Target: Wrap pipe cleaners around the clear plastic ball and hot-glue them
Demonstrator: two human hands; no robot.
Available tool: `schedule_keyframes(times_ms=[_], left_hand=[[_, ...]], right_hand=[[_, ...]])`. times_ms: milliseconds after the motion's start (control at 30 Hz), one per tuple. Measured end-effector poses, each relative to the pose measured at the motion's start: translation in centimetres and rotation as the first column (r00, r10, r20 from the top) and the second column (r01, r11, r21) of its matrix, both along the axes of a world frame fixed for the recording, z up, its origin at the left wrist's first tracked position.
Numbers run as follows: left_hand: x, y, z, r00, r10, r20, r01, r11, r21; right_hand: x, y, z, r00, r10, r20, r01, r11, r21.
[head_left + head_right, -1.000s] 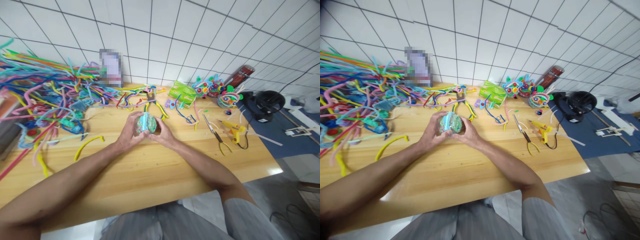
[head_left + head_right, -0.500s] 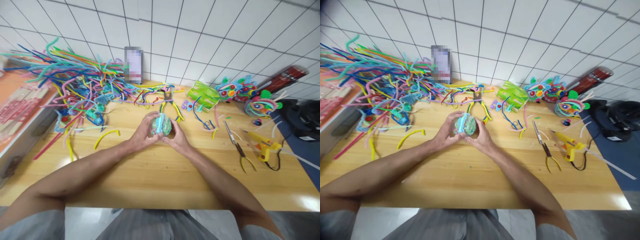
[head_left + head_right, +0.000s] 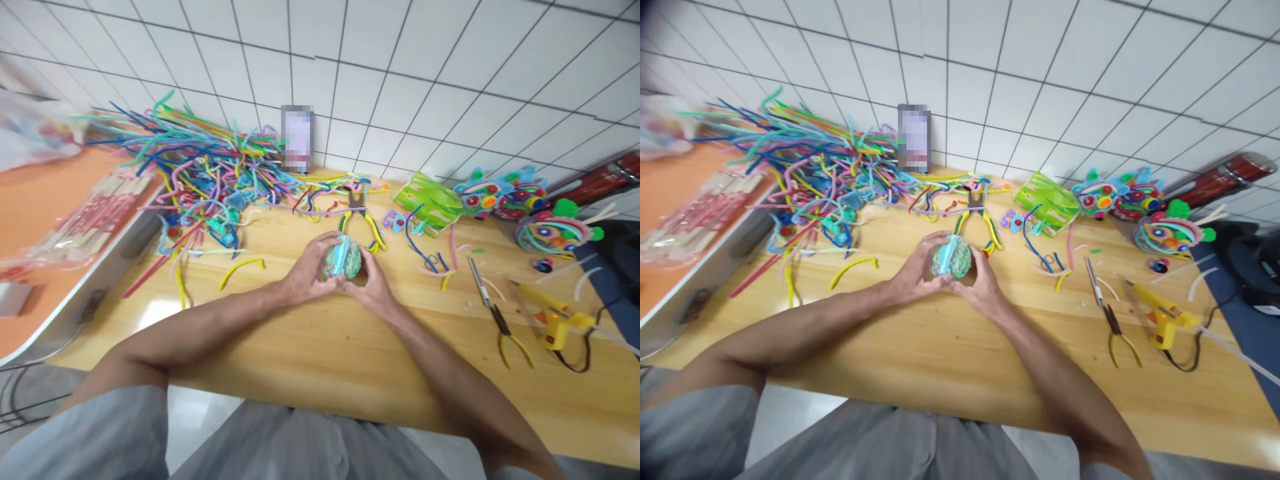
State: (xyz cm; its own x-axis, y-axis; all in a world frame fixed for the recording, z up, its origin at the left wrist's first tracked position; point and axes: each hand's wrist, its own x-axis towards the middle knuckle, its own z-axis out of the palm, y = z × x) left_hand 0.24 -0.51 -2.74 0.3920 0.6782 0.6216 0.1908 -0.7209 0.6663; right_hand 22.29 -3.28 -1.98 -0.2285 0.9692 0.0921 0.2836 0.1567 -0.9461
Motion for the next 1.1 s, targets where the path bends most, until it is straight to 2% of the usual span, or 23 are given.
schedule_keyframes(times_ms=[100, 167, 367, 467, 567, 700, 800, 1100], left_hand=[[0.0, 0.7, -0.1, 1.000, -0.003, 0.002, 0.002, 0.998, 0.056], [-0.2, 1.1, 0.5, 1.000, 0.013, -0.020, -0.012, 0.998, 0.061], [0.2, 1.2, 4.2, 0.999, 0.014, -0.031, -0.012, 0.999, 0.053], [0.7, 0.3, 5.1, 1.000, 0.001, -0.028, 0.001, 0.998, 0.060], [1.2, -0.6, 4.2, 1.000, 0.004, -0.025, -0.003, 0.999, 0.050], [1.5, -1.1, 1.3, 1.000, 0.012, -0.019, -0.012, 1.000, 0.006], [1.4, -1.1, -0.1, 1.000, 0.005, -0.006, -0.005, 1.000, 0.017], [0.9, -1.3, -0.2, 0.999, -0.039, -0.009, 0.039, 0.999, 0.022]], right_hand=[[-0.3, 0.4, 0.0, 0.999, -0.016, -0.038, 0.016, 1.000, 0.002], [-0.4, 0.8, 0.9, 1.000, -0.008, -0.030, 0.008, 1.000, -0.008], [0.7, 1.3, 5.5, 0.997, 0.046, 0.060, -0.049, 0.998, 0.048], [1.4, 0.5, 6.3, 0.997, 0.052, 0.053, -0.054, 0.997, 0.047], [1.6, -0.6, 5.4, 0.998, 0.012, 0.068, -0.014, 1.000, 0.027], [1.2, -1.8, 3.1, 0.998, 0.005, 0.062, -0.004, 1.000, -0.017], [0.9, -2.1, 1.7, 0.998, -0.022, 0.057, 0.022, 1.000, -0.011], [1.3, -2.5, 0.4, 0.997, -0.038, 0.065, 0.036, 0.999, 0.028]])
